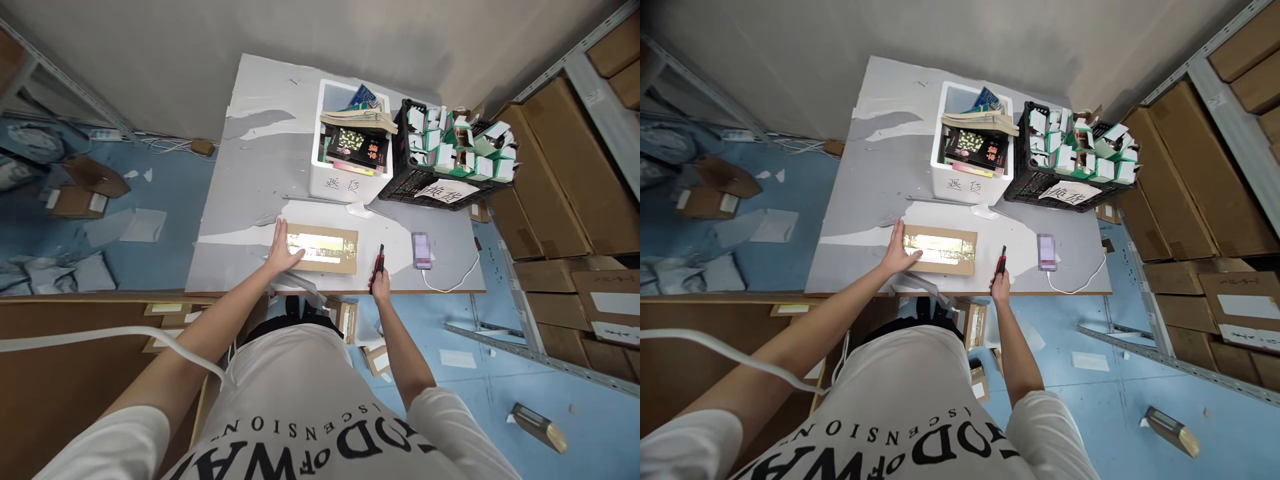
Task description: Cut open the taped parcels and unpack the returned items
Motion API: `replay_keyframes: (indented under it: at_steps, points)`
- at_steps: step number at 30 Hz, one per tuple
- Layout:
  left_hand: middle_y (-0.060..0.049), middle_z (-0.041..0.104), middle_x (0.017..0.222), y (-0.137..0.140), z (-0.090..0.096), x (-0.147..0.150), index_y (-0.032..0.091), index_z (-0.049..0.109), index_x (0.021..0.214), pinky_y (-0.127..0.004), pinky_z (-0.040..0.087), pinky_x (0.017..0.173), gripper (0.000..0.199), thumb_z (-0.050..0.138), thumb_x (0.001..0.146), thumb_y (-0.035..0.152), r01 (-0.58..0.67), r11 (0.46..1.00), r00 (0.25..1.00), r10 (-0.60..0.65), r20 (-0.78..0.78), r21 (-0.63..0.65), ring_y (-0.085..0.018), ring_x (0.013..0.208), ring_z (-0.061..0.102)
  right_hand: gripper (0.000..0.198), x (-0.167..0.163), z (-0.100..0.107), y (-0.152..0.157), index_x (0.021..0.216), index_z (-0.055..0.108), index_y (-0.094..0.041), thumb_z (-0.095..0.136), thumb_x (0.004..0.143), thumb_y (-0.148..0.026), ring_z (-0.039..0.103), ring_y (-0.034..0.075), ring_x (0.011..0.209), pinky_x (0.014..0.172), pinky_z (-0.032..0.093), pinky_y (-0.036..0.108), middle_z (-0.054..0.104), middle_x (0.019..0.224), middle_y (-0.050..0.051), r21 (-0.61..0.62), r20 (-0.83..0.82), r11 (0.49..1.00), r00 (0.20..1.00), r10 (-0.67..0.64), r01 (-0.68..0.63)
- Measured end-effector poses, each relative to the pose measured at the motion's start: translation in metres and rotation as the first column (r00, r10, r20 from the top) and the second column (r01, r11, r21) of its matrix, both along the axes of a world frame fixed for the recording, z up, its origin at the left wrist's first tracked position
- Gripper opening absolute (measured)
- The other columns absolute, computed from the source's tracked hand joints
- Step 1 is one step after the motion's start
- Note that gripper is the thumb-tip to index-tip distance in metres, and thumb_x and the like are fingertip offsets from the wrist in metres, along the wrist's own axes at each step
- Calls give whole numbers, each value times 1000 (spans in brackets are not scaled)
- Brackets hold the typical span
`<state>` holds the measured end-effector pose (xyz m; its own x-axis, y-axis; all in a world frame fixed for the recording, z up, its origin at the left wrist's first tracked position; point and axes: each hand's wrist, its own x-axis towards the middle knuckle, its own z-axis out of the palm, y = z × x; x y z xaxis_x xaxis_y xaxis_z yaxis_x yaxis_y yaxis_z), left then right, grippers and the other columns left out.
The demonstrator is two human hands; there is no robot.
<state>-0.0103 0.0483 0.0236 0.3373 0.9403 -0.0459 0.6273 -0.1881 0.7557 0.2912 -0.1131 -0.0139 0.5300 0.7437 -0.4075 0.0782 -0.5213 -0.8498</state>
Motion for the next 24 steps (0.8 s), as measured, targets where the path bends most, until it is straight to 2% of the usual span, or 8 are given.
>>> replay_keyframes:
  at_steps: [3, 6, 8, 10, 14, 16, 20, 24]
  points:
    - [-18, 31, 151, 12, -10, -4, 15, 11, 149, -43, 34, 109, 102, 68, 69, 39, -35, 987, 983, 62, 170, -154, -29, 135, 38, 34, -28, 10, 0, 104, 51, -20, 39, 82, -42, 58, 13, 63, 52, 50, 26, 64, 92, 5, 94, -304, 956, 922, -240, 279]
    - [-16, 44, 142, 23, -15, -6, 16, 32, 140, -39, 43, 101, 71, 58, 77, 36, -66, 968, 939, 143, 314, -244, -24, 122, 52, 29, -57, 21, -1, 99, 53, -21, 48, 78, -42, 63, 14, 70, 53, 54, 27, 64, 101, 5, 143, -499, 927, 834, -236, 348]
    - [-14, 50, 136, 26, -15, -9, 16, 42, 130, -38, 47, 96, 53, 50, 81, 35, -112, 950, 905, 219, 365, -292, -22, 116, 56, 28, -65, 29, 3, 97, 53, -21, 51, 78, -41, 65, 15, 74, 56, 56, 29, 64, 101, 5, 140, -529, 915, 810, -254, 378]
    - [-12, 54, 131, 23, -12, -13, 18, 48, 122, -38, 51, 90, 43, 49, 82, 36, -158, 925, 874, 294, 387, -346, -21, 111, 58, 24, -63, 35, 13, 94, 53, -21, 51, 78, -39, 65, 15, 73, 58, 57, 30, 65, 94, 4, 147, -519, 905, 810, -273, 399]
    - [-9, 55, 128, -5, -3, -22, 20, 56, 115, -37, 57, 77, 44, 61, 77, 42, -176, 869, 804, 398, 441, -462, -19, 98, 63, 19, -34, 46, 55, 90, 53, -20, 49, 80, -36, 64, 13, 70, 61, 58, 29, 63, 79, 1, 217, -484, 909, 848, -217, 356]
    - [-9, 61, 120, -27, 0, -24, 17, 62, 109, -38, 58, 79, 49, 70, 69, 44, -192, 834, 766, 457, 453, -517, -19, 91, 66, 16, -19, 50, 84, 88, 53, -20, 48, 81, -34, 62, 12, 68, 62, 58, 28, 62, 75, 0, 250, -461, 921, 873, -158, 299]
    - [-8, 72, 95, -70, 3, -17, 12, 70, 96, -40, 57, 86, 56, 81, 55, 48, -232, 731, 659, 603, 449, -642, -22, 85, 69, 14, -5, 56, 139, 82, 52, -19, 46, 84, -33, 58, 11, 57, 58, 56, 27, 59, 65, -1, 262, -429, 956, 904, -5, 130]
    - [-7, 74, 90, -100, -1, -7, 14, 71, 97, -40, 56, 89, 55, 84, 53, 45, -229, 643, 559, 702, 442, -731, -22, 88, 70, 14, -7, 57, 171, 79, 52, -19, 46, 85, -29, 56, 10, 55, 56, 53, 25, 58, 63, 0, 248, -415, 969, 901, 125, -20]
